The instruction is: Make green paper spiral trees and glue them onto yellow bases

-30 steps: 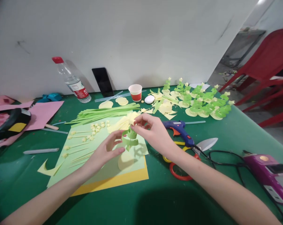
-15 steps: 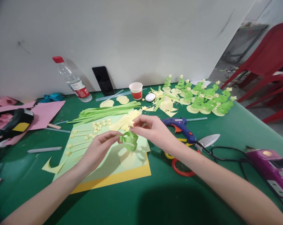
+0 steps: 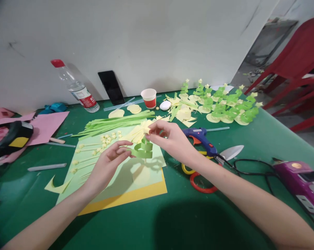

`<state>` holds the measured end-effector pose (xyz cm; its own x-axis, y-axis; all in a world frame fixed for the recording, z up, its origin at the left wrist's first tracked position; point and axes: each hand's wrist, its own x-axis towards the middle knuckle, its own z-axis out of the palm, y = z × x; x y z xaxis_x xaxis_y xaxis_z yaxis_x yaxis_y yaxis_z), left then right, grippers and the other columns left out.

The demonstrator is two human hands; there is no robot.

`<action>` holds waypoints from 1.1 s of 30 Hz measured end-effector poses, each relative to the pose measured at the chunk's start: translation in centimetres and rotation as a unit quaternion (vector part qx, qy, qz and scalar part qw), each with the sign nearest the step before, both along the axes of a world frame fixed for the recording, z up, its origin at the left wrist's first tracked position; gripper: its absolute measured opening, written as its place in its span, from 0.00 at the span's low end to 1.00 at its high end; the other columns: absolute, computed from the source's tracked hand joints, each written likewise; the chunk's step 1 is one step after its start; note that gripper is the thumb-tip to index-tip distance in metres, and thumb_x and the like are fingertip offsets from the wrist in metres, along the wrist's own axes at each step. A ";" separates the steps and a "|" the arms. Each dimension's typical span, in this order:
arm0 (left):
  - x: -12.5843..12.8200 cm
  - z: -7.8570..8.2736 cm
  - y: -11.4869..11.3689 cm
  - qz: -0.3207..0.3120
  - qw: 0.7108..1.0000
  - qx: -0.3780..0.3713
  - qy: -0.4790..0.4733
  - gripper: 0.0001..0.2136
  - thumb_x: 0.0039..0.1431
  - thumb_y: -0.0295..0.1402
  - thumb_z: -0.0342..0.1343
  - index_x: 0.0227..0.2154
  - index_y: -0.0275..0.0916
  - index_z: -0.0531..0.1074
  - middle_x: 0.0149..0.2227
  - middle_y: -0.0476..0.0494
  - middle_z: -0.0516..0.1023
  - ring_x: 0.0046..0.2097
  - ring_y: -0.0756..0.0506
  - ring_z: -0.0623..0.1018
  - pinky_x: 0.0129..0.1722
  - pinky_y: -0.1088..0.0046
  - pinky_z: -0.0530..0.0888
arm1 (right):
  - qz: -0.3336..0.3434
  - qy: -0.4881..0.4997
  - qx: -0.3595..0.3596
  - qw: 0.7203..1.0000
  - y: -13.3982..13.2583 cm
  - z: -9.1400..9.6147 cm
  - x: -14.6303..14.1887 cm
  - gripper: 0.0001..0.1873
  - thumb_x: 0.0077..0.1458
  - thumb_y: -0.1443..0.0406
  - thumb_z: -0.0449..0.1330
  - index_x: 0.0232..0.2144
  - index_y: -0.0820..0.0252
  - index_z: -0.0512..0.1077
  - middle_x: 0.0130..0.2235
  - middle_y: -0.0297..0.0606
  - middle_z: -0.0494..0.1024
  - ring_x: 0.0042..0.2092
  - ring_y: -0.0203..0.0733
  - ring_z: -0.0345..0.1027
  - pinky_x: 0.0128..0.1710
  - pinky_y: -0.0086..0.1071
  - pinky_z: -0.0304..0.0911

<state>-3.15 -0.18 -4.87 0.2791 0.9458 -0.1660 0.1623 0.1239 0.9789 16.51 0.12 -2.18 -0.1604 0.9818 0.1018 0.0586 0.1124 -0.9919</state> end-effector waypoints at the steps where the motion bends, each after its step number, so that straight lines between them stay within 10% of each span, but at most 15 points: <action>1: 0.0 -0.1 0.0 -0.003 1.000 -0.006 -0.003 0.09 0.53 0.35 0.55 0.37 0.41 0.69 0.30 0.49 0.78 0.38 0.45 0.78 0.41 0.70 0.70 | 0.012 0.011 0.005 1.000 0.0 0.0 0.1 0.08 0.46 0.62 0.62 0.25 0.60 0.66 0.27 0.32 0.66 0.31 0.34 0.61 0.32 0.29 0.57; 12: -0.2 0.3 0.3 0.005 0.998 -0.030 -0.058 0.04 0.51 0.34 0.59 0.29 0.41 0.75 0.28 0.51 0.77 0.34 0.49 0.75 0.37 0.75 0.69 | 0.233 0.026 0.025 0.972 0.3 0.9 0.6 0.04 0.49 0.69 0.58 0.24 0.61 0.67 0.29 0.32 0.66 0.31 0.31 0.60 0.32 0.26 0.57; 21: -0.6 1.2 0.2 0.021 0.997 0.002 -0.070 0.01 0.50 0.32 0.60 0.28 0.43 0.76 0.27 0.53 0.79 0.33 0.50 0.77 0.34 0.78 0.72 | 0.232 -0.071 -0.014 0.970 0.4 0.7 0.7 0.05 0.49 0.66 0.57 0.24 0.62 0.66 0.28 0.32 0.66 0.29 0.32 0.58 0.31 0.28 0.55; 27: -0.5 1.8 -0.9 0.006 0.981 0.190 0.037 0.06 0.50 0.26 0.59 0.26 0.44 0.77 0.30 0.50 0.80 0.34 0.48 0.77 0.36 0.73 0.74 | 0.131 -0.095 -0.007 0.987 0.3 0.1 0.0 0.05 0.47 0.65 0.59 0.24 0.62 0.67 0.28 0.32 0.67 0.30 0.33 0.60 0.31 0.29 0.55; 33: -0.2 1.9 -1.7 -0.066 0.881 0.462 0.081 0.09 0.52 0.20 0.57 0.29 0.42 0.75 0.28 0.49 0.76 0.31 0.49 0.74 0.37 0.68 0.72 | 0.019 -0.046 0.037 0.998 -0.3 -0.5 -0.7 0.07 0.49 0.62 0.57 0.28 0.60 0.65 0.29 0.33 0.67 0.33 0.36 0.63 0.34 0.31 0.58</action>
